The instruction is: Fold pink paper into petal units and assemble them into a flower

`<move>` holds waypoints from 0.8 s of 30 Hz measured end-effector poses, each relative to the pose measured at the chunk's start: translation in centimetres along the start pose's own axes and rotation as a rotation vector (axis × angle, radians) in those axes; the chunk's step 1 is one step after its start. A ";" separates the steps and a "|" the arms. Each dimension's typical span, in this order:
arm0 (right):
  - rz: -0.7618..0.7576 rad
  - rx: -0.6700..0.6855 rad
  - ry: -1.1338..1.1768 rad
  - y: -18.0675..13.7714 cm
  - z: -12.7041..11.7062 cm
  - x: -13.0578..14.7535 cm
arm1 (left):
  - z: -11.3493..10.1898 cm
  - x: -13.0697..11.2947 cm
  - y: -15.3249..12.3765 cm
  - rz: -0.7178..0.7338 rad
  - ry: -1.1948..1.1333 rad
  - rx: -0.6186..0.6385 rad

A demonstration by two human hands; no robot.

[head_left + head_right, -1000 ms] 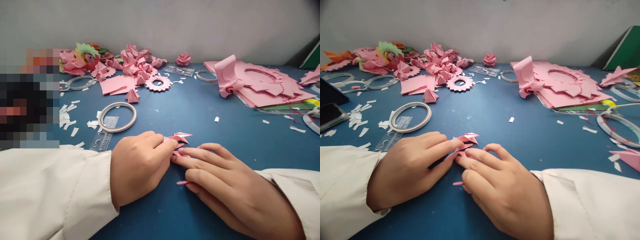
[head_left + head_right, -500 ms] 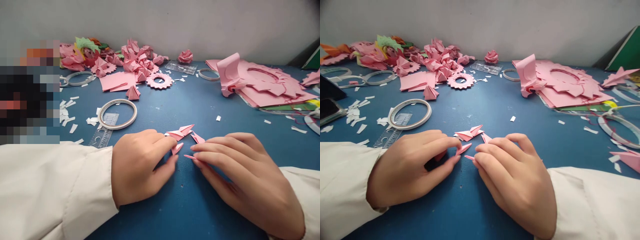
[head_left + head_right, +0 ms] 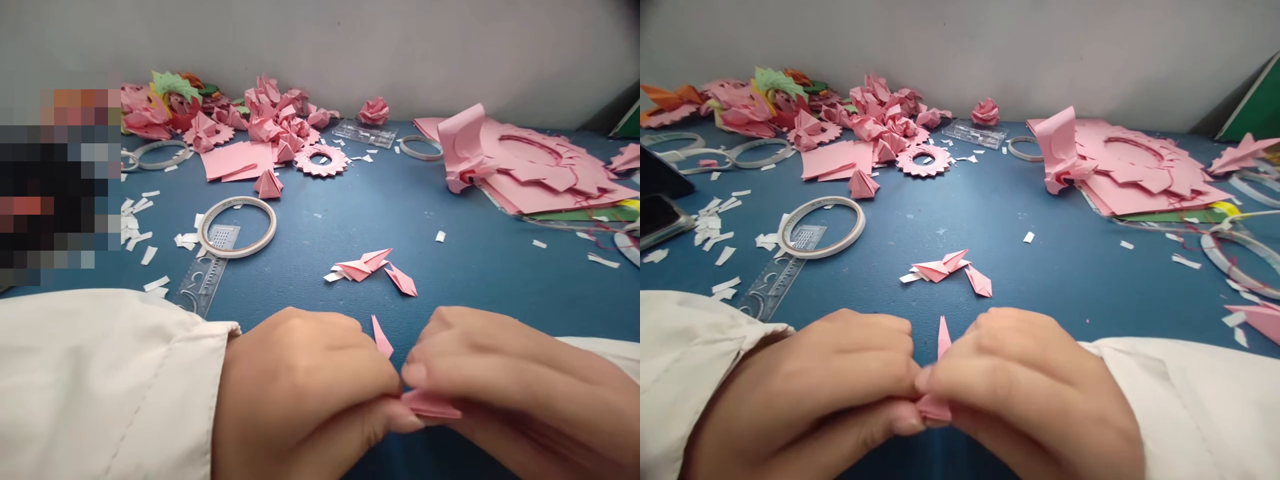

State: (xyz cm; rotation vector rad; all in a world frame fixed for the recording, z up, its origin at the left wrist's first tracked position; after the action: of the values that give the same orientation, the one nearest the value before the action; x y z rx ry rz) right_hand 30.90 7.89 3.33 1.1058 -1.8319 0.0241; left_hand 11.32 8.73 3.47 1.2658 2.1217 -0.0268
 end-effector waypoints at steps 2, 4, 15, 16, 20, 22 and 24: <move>0.070 -0.079 -0.009 0.4 -0.6 -0.7 | -0.2 0.4 -0.1 -0.052 -0.044 -0.040; 0.110 -0.146 0.015 0.6 -1.1 -1.1 | -0.2 0.6 -0.2 -0.059 -0.031 -0.053; 0.126 -0.167 0.066 0.0 -0.3 -1.4 | -0.1 1.1 -0.5 -0.008 0.057 -0.056; 0.117 -0.210 0.057 -0.1 -0.1 -1.3 | -0.1 1.1 -0.4 -0.001 0.057 -0.055; 0.117 -0.363 0.046 -0.8 0.9 -1.4 | -0.2 1.0 -0.3 0.009 0.094 -0.041; 0.126 -0.366 0.027 -1.0 1.1 -1.5 | -0.2 0.9 -0.3 0.009 0.094 -0.036; 0.126 -0.345 -0.003 -1.0 0.8 -1.5 | -0.1 0.8 -0.3 0.009 0.089 -0.030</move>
State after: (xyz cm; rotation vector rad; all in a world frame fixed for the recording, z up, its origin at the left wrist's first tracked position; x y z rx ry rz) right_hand 31.19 7.97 1.41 0.7496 -1.8220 -0.2129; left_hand 10.76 9.25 3.05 1.2800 2.1834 0.0660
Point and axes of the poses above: each hand's wrist, its own y-axis towards the middle knuckle, its own z-axis out of the palm, x = y × z, the point moved 7 cm from there along y, towards the middle knuckle, and after that the axes turned 13 degrees about y, right-handed, at the moved point
